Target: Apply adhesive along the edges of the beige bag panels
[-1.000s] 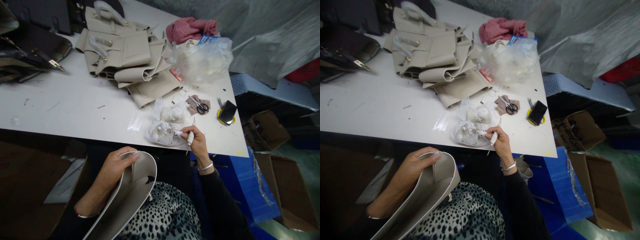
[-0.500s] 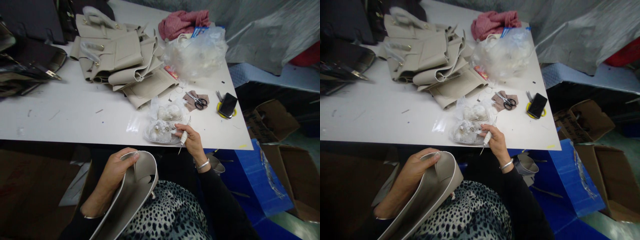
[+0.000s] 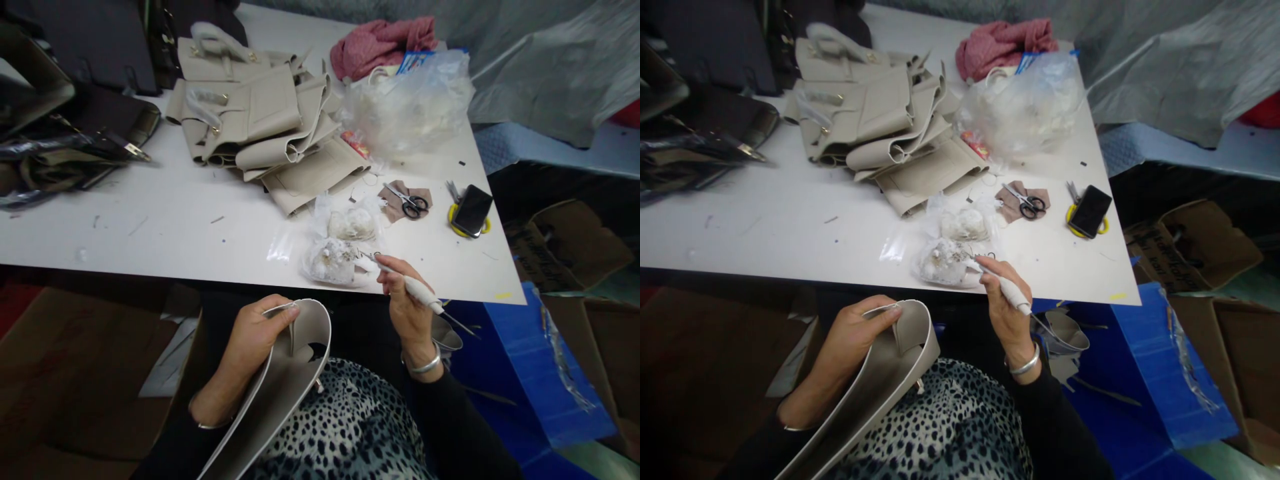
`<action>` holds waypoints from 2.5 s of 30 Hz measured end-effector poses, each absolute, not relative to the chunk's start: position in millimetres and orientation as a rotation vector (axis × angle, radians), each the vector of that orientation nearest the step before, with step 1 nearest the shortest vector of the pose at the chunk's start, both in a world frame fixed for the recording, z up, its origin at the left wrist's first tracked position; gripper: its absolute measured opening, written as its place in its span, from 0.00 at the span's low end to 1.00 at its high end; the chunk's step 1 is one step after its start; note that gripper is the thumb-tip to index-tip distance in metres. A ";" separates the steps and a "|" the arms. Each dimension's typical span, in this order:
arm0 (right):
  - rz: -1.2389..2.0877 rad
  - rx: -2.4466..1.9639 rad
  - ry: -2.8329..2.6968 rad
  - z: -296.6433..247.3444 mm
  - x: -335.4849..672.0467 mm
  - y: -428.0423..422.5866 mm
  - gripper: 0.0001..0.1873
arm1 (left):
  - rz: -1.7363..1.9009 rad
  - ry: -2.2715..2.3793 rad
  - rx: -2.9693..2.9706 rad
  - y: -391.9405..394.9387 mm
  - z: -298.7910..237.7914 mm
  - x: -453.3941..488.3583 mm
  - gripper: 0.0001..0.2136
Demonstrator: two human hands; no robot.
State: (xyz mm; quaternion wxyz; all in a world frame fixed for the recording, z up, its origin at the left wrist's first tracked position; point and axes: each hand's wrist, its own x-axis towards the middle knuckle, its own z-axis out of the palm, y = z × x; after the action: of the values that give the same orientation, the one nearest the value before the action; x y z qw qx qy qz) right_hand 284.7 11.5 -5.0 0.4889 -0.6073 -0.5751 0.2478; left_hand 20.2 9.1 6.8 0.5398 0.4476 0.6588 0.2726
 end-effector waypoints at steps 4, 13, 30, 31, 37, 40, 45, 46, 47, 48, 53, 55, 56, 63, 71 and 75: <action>0.737 -1.524 -1.345 -6.9 270.8 9.2 0.15 | 0.683 1.531 1.045 8.1 6.9 18.6 0.14; 0.656 -1.447 -1.307 -24.8 268.9 11.5 0.11 | 0.697 1.590 1.101 5.3 3.6 20.2 0.10; 0.661 -1.396 -1.467 -24.1 270.7 24.6 0.10 | 0.606 1.556 1.221 11.4 2.1 31.3 0.11; 0.660 -1.393 -1.464 -24.4 270.5 24.8 0.10 | 0.600 1.548 1.213 11.7 1.9 31.4 0.11; 0.648 -1.384 -1.498 -24.5 272.1 22.8 0.08 | 0.567 1.476 1.234 11.7 3.3 32.5 0.10; 0.614 -1.363 -1.378 -22.7 271.1 16.5 0.08 | 0.546 1.462 1.241 11.8 5.7 34.3 0.10; 1.070 -1.205 -1.157 -17.0 259.9 5.0 0.13 | 0.491 1.400 1.251 11.5 10.8 42.1 0.10; 1.172 -1.167 -1.150 -16.4 257.6 3.9 0.14 | 0.482 1.391 1.260 11.2 11.7 43.8 0.10; 1.242 -1.142 -1.152 -16.3 255.7 3.5 0.15 | 0.478 1.384 1.272 10.8 12.4 45.4 0.10; 1.281 -1.132 -1.163 -16.6 254.3 3.5 0.15 | 0.475 1.377 1.285 10.4 13.1 46.7 0.10; 1.315 -1.168 -1.199 -19.9 255.1 6.8 0.17 | 0.459 1.362 1.326 9.1 14.9 49.2 0.08; 1.326 -1.173 -1.201 -20.5 256.4 7.6 0.17 | 0.456 1.361 1.334 8.9 14.5 48.8 0.08; 1.331 -1.175 -1.200 -20.6 257.0 7.7 0.18 | 0.454 1.360 1.333 8.9 14.3 48.5 0.08; 1.370 -1.159 -1.281 -17.0 260.9 8.3 0.17 | 0.452 1.373 1.321 8.6 16.4 50.2 0.08; 1.349 -1.104 -1.662 -2.8 269.8 24.3 0.18 | 0.446 1.361 1.368 4.7 13.4 55.6 0.06; 1.313 -1.051 -1.774 5.6 270.0 25.9 0.15 | 0.444 1.345 1.384 3.9 12.6 56.9 0.05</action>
State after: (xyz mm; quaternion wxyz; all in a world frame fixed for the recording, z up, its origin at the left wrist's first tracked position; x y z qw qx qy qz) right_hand 270.0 25.9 5.6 0.3416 -0.4040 -0.6822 0.5048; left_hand 56.9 3.9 12.6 0.5486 0.5842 0.5680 0.1876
